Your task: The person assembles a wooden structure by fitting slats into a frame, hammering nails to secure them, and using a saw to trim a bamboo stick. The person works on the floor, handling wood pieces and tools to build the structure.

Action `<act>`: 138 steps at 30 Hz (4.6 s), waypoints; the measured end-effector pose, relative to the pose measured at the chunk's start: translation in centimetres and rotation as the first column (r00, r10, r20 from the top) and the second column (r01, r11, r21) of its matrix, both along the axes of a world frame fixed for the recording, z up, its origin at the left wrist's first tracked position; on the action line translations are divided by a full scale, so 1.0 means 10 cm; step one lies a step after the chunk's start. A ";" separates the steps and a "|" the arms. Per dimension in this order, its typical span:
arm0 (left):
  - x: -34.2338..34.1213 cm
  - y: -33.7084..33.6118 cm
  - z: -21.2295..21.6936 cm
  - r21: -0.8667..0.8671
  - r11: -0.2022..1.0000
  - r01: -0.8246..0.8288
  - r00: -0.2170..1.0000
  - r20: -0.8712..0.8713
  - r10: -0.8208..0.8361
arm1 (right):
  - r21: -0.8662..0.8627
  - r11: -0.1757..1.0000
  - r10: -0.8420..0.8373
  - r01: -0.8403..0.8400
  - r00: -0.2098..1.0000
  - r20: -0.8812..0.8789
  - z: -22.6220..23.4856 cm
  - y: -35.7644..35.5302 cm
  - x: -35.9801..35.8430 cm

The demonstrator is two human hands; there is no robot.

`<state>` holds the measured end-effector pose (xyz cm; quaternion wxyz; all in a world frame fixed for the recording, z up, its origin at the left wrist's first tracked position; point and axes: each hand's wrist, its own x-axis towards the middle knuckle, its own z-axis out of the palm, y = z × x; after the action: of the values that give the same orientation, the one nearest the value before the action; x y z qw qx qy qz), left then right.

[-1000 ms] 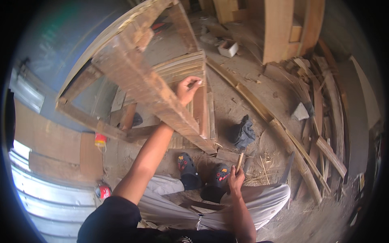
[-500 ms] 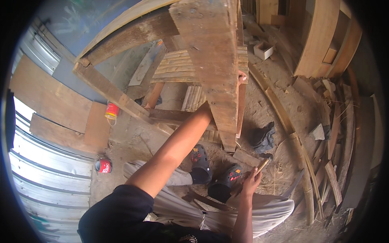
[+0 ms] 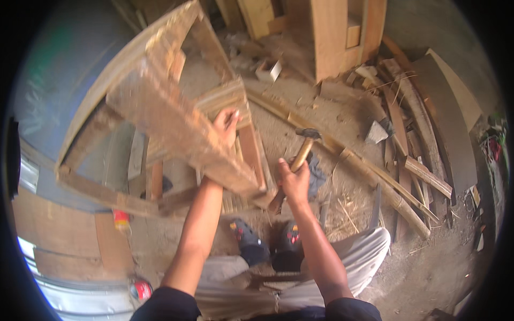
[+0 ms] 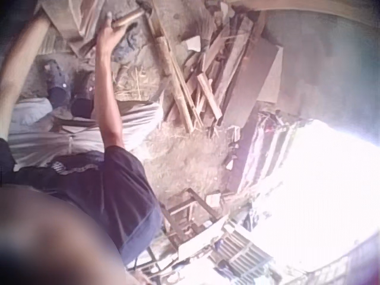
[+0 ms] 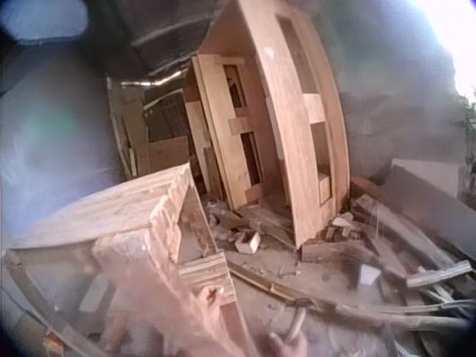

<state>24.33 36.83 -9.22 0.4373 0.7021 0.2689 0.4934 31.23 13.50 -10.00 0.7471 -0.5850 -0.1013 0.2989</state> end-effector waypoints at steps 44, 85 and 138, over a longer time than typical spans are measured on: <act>0.06 -0.03 0.12 -0.032 0.993 -0.114 0.992 -0.062 0.111 | -0.144 0.941 0.330 -0.305 0.922 0.205 0.37 1.37 0.62; -0.07 0.07 0.09 -0.057 0.992 0.115 0.991 -0.068 -0.119 | -0.068 0.977 0.206 -0.203 0.978 0.038 -0.64 0.44 0.39; -0.09 -0.12 0.22 0.331 0.944 0.008 0.975 -0.212 0.066 | -0.452 0.834 0.551 -0.316 0.523 0.651 0.96 0.02 0.52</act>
<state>23.46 35.62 -7.07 0.2740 0.8115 0.2397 0.4570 36.41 13.74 -0.40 0.4438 -0.7083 -0.5052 0.2147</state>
